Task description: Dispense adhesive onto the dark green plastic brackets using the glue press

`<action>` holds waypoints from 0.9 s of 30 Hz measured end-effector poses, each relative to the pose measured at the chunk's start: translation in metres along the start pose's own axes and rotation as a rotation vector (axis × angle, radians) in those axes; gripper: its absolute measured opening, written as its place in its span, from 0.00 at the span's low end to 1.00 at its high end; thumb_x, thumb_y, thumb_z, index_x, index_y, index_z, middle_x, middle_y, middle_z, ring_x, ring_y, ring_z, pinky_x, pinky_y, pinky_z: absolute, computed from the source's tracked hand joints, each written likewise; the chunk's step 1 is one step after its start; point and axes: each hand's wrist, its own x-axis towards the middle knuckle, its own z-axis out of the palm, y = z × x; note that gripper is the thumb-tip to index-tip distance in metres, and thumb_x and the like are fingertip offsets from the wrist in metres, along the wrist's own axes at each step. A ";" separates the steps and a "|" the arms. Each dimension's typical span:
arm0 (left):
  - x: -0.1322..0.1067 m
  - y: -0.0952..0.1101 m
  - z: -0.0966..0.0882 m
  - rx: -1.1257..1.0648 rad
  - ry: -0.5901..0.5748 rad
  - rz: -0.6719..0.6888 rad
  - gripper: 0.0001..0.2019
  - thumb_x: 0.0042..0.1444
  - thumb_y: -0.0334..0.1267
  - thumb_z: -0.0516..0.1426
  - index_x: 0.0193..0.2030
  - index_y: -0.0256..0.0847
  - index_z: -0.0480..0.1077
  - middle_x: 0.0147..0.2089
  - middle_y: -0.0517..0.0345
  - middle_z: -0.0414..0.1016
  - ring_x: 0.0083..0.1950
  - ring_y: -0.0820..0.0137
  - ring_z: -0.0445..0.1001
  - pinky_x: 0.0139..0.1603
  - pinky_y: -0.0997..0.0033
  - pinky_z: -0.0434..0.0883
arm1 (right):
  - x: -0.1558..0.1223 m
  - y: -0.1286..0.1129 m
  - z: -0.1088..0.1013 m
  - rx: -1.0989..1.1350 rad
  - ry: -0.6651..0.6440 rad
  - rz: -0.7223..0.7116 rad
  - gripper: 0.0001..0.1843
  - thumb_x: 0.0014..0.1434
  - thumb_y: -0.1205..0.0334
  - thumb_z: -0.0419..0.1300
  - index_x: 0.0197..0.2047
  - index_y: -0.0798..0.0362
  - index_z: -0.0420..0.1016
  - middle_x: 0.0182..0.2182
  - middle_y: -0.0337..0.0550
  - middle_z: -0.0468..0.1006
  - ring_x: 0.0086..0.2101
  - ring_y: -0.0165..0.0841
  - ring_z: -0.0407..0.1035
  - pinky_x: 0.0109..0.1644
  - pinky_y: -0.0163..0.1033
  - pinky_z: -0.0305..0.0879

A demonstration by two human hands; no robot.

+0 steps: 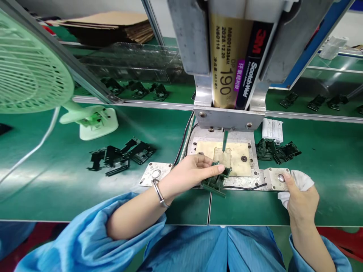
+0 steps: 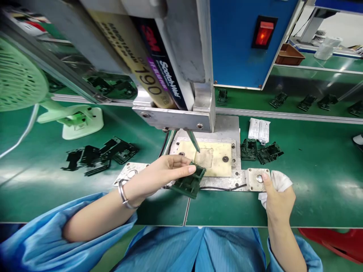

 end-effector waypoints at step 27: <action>-0.087 -0.042 0.037 -0.088 -0.004 0.962 0.39 0.42 0.30 0.74 0.59 0.56 0.67 0.49 0.58 0.76 0.51 0.59 0.78 0.56 0.57 0.79 | -0.108 -0.078 -0.003 -0.454 -0.914 -1.312 0.11 0.63 0.71 0.51 0.30 0.51 0.68 0.20 0.38 0.66 0.21 0.32 0.61 0.26 0.39 0.54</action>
